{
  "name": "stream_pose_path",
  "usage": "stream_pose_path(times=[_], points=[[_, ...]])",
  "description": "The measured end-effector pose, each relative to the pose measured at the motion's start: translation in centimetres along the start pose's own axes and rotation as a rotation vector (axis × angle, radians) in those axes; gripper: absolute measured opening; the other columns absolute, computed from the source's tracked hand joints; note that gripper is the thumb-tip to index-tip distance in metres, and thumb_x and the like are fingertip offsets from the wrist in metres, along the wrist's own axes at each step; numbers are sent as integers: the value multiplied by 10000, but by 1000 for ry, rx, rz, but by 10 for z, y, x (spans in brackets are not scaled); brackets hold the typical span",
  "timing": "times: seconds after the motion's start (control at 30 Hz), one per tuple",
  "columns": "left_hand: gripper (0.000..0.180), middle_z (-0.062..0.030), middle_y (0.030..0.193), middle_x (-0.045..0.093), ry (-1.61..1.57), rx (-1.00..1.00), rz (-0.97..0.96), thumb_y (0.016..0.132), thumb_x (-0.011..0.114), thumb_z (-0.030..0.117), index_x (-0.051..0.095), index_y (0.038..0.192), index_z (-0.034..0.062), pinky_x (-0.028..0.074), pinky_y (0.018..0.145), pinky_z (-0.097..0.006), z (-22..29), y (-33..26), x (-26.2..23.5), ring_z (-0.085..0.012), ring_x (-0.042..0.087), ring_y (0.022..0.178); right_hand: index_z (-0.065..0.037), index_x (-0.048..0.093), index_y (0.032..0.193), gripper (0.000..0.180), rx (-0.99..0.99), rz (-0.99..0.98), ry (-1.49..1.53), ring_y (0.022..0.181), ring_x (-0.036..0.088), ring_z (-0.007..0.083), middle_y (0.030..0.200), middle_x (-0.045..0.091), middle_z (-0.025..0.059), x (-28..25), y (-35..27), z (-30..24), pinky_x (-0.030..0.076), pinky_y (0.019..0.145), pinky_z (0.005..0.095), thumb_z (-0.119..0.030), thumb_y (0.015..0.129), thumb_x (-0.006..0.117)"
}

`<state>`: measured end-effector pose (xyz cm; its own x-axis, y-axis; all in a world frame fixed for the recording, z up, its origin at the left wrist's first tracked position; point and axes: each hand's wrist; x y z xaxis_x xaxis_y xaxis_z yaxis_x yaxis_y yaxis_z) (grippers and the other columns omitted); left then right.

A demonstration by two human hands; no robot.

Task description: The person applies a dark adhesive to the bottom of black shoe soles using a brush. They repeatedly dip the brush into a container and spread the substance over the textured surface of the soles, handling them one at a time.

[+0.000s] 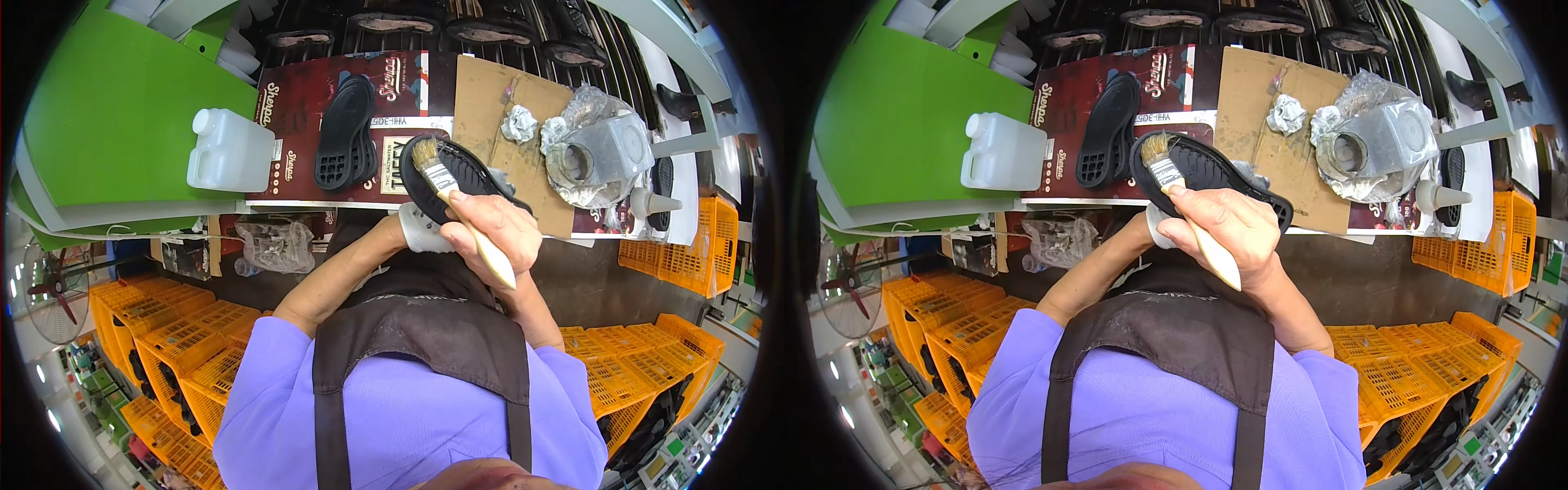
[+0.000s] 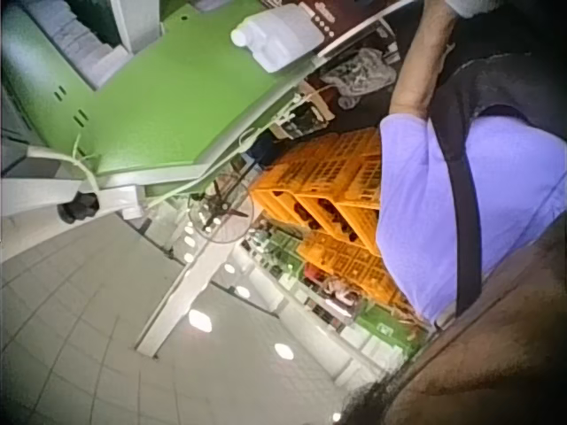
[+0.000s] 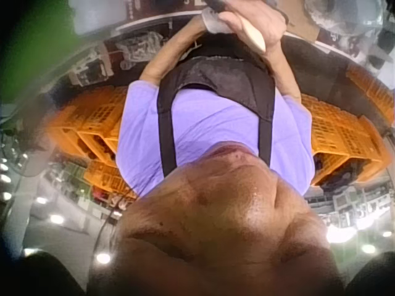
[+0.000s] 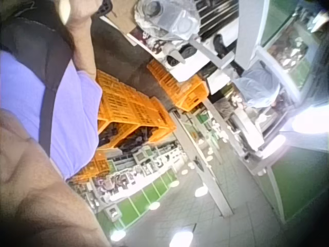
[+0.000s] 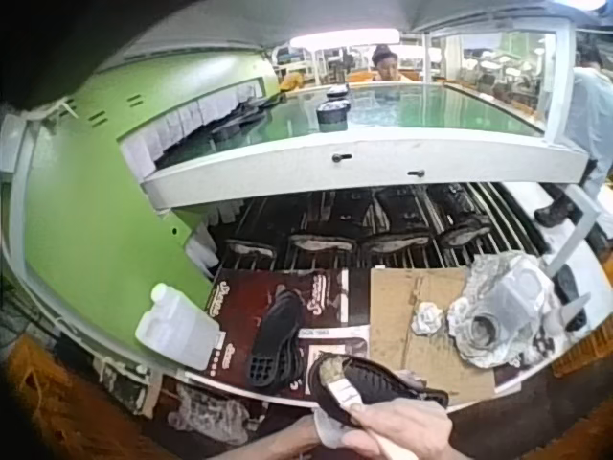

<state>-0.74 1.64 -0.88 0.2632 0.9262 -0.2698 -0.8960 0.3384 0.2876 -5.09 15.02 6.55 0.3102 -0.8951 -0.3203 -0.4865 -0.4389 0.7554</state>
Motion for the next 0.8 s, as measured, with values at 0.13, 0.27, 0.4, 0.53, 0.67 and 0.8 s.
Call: stream_pose_path(times=[0.13, 0.27, 0.4, 0.53, 0.67, 0.8], points=[[148, -87, 800, 614, -32, -50, -58, 758, 647, 171, 626, 864, 70, 460, 681, -357, 0, -5, -3, -228, 582, 765, 10, 650, 950, 331, 7, -19, 2, 616, 649, 213, 764, 667, 119, -4, 2, 1, 505, 518, 271, -111, 672, 783], [192, -98, 894, 618, -73, -78, -119, 778, 651, 172, 625, 935, 63, 476, 719, -349, 9, -1, -5, -219, 587, 832, 45, 647, 936, 254, 24, -25, 11, 599, 636, 216, 703, 650, 139, -9, 5, 6, 490, 543, 278, -129, 767, 723], [265, -87, 1017, 618, -105, -183, -311, 804, 666, 150, 603, 1040, 45, 480, 795, -332, 21, 1, -16, -194, 584, 929, 35, 661, 911, 236, 101, -44, 30, 643, 651, 212, 794, 673, 133, -18, 8, 14, 516, 566, 284, -52, 708, 745], [335, -86, 1083, 606, -131, -205, -453, 818, 671, 152, 576, 1111, 21, 470, 850, -329, 19, -1, -21, -184, 573, 985, 28, 659, 923, 225, 99, -61, 28, 645, 644, 212, 799, 671, 129, -23, 6, 31, 507, 569, 277, -31, 720, 734], [358, -105, 1106, 581, -147, -258, -447, 837, 654, 186, 552, 1129, 6, 439, 894, -343, 18, -5, -28, -199, 541, 1020, 27, 657, 928, 208, 128, -55, -2, 646, 639, 204, 795, 670, 128, -29, 5, 44, 497, 569, 270, -7, 733, 721], [533, -121, 1134, 567, -381, -385, -316, 822, 660, 244, 464, 1242, -16, 426, 919, -350, 15, -15, -27, -213, 540, 1042, 25, 662, 937, 210, 153, -18, 31, 659, 640, 189, 802, 673, 125, -29, 2, 56, 495, 577, 261, -14, 739, 722]])
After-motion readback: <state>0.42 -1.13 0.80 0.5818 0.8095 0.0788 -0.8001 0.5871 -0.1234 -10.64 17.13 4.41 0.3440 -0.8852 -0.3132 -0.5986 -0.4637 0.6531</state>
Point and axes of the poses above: each hand's wrist, its own y-axis towards the middle knuckle, its own x-axis out of the palm, z = x × y
